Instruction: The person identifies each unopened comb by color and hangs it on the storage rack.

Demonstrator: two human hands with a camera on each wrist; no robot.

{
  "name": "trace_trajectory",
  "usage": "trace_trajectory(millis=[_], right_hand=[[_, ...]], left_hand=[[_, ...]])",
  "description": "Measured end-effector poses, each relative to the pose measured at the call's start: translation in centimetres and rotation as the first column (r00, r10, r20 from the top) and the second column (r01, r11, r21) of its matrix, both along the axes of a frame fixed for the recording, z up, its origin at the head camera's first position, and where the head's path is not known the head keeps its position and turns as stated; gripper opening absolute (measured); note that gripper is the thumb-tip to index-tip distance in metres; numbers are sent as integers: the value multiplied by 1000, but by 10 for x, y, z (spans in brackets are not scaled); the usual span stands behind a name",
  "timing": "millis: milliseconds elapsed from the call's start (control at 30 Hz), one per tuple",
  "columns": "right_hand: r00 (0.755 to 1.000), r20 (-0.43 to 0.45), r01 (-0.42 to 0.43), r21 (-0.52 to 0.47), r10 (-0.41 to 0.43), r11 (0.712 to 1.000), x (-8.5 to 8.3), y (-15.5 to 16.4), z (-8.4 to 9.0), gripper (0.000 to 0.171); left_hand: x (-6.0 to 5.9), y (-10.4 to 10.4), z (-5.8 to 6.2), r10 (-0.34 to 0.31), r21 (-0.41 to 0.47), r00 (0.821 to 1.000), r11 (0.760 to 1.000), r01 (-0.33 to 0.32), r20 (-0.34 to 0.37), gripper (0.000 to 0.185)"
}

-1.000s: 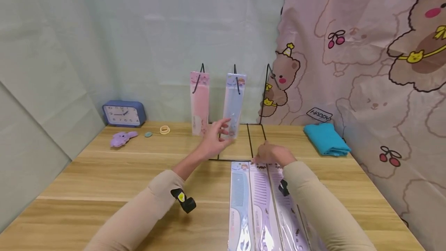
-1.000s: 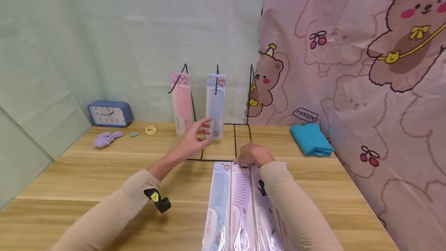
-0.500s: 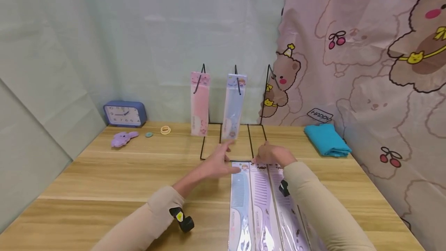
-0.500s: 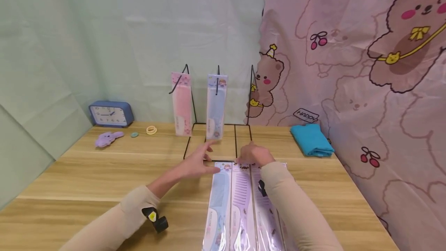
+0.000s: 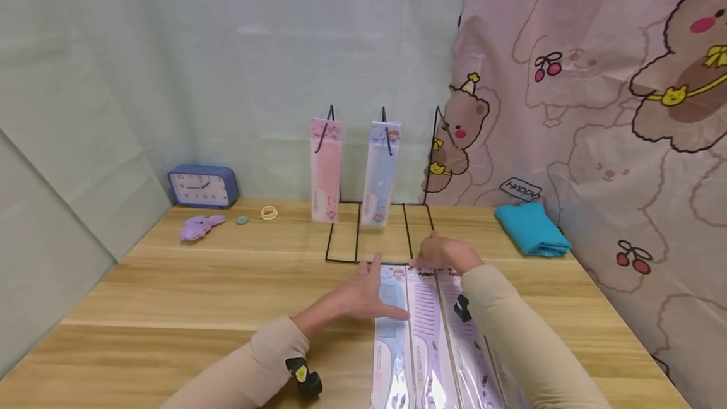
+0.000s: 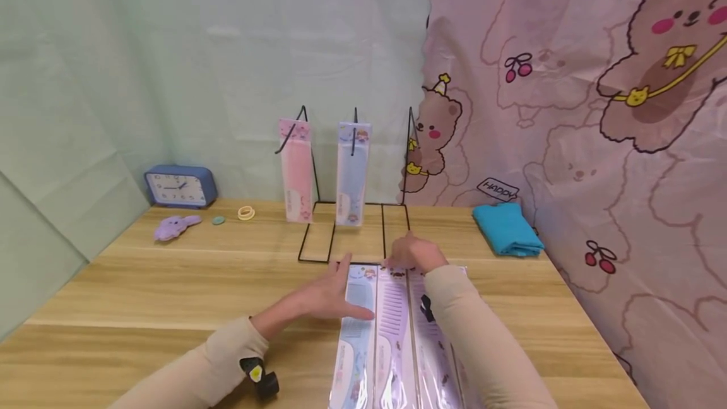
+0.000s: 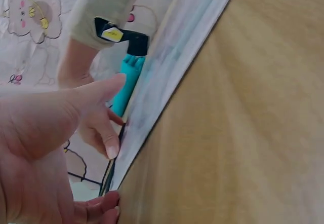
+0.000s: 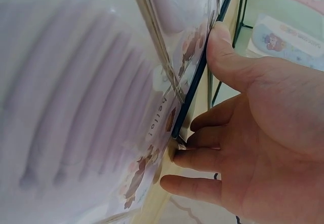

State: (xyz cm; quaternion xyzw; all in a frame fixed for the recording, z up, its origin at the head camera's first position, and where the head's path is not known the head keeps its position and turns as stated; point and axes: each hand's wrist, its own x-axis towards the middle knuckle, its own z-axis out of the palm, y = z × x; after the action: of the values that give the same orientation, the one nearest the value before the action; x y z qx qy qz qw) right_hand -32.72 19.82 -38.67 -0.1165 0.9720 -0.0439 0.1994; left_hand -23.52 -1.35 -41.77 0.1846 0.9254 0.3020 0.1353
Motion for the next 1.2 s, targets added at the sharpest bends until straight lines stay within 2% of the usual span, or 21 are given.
trace_trajectory(millis=[133,233,367,500,600,833,933,1067,1200], right_hand=[[1000,-10,0,19,0,1000,0,-1,-1,62],[1000,-17,-4,35,4,999,0,-2,-2,62],[1000,-18,-15,36,16,999,1,-2,-1,63],[1000,-15,-24,26,25,999,2,-2,1,64],[1000,-12,-18,14,19,1000,3,-3,2,63],[1000,-11,18,-29,-19,999,4,-2,2,62],[1000,-10,25,-32,-26,999,4,-1,1,65],[999,-6,42,-33,-42,999,5,-1,1,67],[999,-4,39,-32,-39,999,5,0,2,66]], left_hand=[[0,6,-5,23,-20,997,999,-24,-75,142],[0,9,-7,25,-113,989,993,-42,-146,146],[2,11,-5,-6,-261,980,964,-47,-197,147],[5,7,4,-29,-307,986,952,-23,-164,143],[7,5,11,-35,-289,993,957,1,-111,138],[9,0,18,32,-148,999,989,-30,15,129],[9,-3,16,32,-162,999,986,-34,-17,132],[6,-6,15,23,-237,995,970,-46,-99,137],[5,-4,16,3,-268,996,963,-29,-94,136]])
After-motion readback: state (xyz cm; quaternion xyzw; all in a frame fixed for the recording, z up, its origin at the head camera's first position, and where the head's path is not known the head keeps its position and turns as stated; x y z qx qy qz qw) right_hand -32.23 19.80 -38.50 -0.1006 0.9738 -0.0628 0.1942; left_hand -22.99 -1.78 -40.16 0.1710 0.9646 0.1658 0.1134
